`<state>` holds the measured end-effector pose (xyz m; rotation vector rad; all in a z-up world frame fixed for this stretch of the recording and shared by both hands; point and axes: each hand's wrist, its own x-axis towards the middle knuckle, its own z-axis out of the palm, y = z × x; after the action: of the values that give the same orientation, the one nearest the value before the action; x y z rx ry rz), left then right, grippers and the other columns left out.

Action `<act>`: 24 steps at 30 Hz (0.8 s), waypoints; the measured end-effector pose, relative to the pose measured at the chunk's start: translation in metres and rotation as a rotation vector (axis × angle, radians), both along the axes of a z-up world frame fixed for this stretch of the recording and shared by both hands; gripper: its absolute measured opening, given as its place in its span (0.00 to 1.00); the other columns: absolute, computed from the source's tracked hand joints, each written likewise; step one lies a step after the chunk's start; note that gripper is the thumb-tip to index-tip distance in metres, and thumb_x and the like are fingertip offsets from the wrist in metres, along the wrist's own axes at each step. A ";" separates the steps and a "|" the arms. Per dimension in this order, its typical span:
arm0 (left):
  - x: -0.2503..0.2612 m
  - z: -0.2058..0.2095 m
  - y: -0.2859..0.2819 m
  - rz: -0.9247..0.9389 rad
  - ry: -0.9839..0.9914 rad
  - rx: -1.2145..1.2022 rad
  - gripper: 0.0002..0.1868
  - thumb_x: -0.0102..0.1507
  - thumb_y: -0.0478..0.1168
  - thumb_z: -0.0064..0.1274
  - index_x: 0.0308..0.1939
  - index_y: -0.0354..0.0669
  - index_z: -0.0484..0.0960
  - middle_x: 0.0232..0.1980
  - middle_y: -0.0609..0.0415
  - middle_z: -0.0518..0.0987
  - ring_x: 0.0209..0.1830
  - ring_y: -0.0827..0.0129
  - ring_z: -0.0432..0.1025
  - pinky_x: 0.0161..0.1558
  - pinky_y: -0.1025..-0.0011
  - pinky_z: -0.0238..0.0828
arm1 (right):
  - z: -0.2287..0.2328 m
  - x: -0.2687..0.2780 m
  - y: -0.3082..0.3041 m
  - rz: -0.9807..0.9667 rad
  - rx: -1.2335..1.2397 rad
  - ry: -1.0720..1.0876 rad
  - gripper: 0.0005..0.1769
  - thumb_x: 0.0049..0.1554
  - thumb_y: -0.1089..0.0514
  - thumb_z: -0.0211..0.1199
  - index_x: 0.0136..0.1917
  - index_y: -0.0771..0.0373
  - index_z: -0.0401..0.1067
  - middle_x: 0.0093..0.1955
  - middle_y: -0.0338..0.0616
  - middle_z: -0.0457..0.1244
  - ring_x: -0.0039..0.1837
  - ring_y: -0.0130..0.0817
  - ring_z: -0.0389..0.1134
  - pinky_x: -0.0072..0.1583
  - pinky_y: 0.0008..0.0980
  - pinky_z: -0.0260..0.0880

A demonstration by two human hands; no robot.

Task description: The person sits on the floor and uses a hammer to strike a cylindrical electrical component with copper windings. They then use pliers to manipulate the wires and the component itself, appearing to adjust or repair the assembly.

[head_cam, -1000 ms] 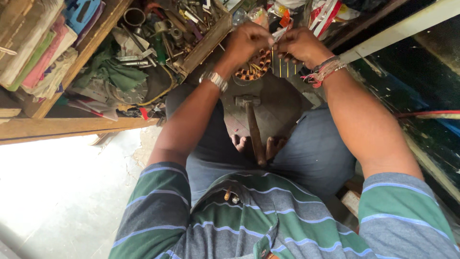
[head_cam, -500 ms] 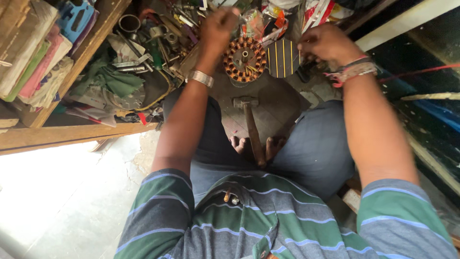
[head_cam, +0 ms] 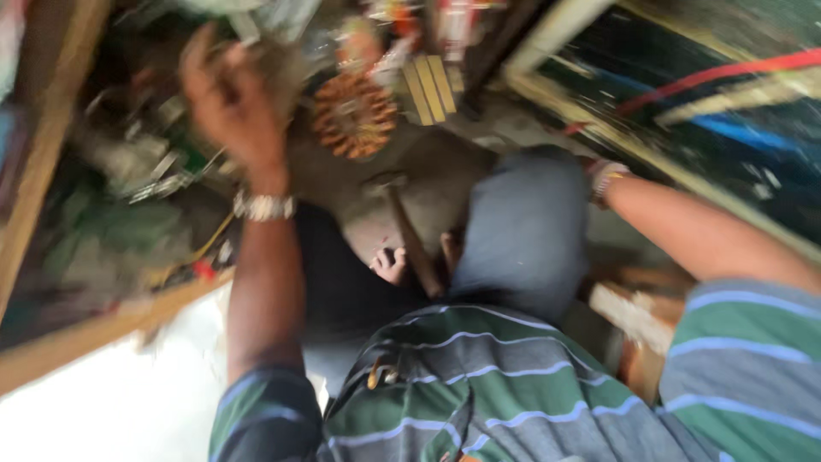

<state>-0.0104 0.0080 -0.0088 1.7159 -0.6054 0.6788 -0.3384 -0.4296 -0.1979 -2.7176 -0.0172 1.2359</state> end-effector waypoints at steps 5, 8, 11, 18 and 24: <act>-0.044 0.017 -0.018 -0.086 0.151 0.068 0.17 0.73 0.32 0.56 0.64 0.28 0.75 0.55 0.46 0.83 0.36 0.66 0.73 0.37 0.71 0.69 | 0.082 -0.040 0.027 0.021 -0.114 -0.199 0.08 0.50 0.56 0.65 0.43 0.58 0.78 0.45 0.45 0.71 0.50 0.42 0.72 0.49 0.43 0.73; -0.056 0.025 -0.014 -0.126 -0.006 0.181 0.16 0.75 0.29 0.55 0.66 0.29 0.74 0.58 0.46 0.82 0.40 0.67 0.76 0.41 0.71 0.73 | 0.150 -0.026 0.044 0.138 -0.228 -0.297 0.05 0.49 0.57 0.64 0.39 0.58 0.78 0.43 0.45 0.70 0.49 0.43 0.73 0.46 0.43 0.74; -0.065 0.024 -0.019 -0.266 -0.002 0.125 0.15 0.77 0.28 0.52 0.68 0.29 0.72 0.62 0.43 0.80 0.47 0.66 0.81 0.47 0.73 0.80 | 0.213 -0.016 0.051 0.273 -0.366 -0.302 0.04 0.47 0.58 0.64 0.36 0.58 0.78 0.41 0.45 0.70 0.47 0.44 0.73 0.43 0.43 0.75; -0.067 0.025 -0.019 -0.355 0.088 0.041 0.15 0.78 0.26 0.50 0.68 0.28 0.71 0.62 0.39 0.79 0.43 0.65 0.81 0.43 0.73 0.80 | 0.264 0.011 -0.002 0.131 -0.632 -0.456 0.06 0.53 0.58 0.65 0.40 0.61 0.81 0.39 0.51 0.73 0.42 0.44 0.75 0.42 0.42 0.73; -0.051 0.022 -0.022 -0.386 -0.068 0.090 0.16 0.76 0.26 0.50 0.68 0.30 0.71 0.57 0.37 0.82 0.41 0.67 0.83 0.42 0.71 0.82 | 0.226 -0.013 -0.048 0.016 -0.890 0.125 0.12 0.41 0.59 0.75 0.42 0.59 0.83 0.43 0.44 0.75 0.45 0.45 0.78 0.38 0.45 0.68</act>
<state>-0.0612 -0.0141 0.0134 1.6002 -0.9965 0.4415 -0.3519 -0.4774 0.0285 -3.3157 0.6823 1.7254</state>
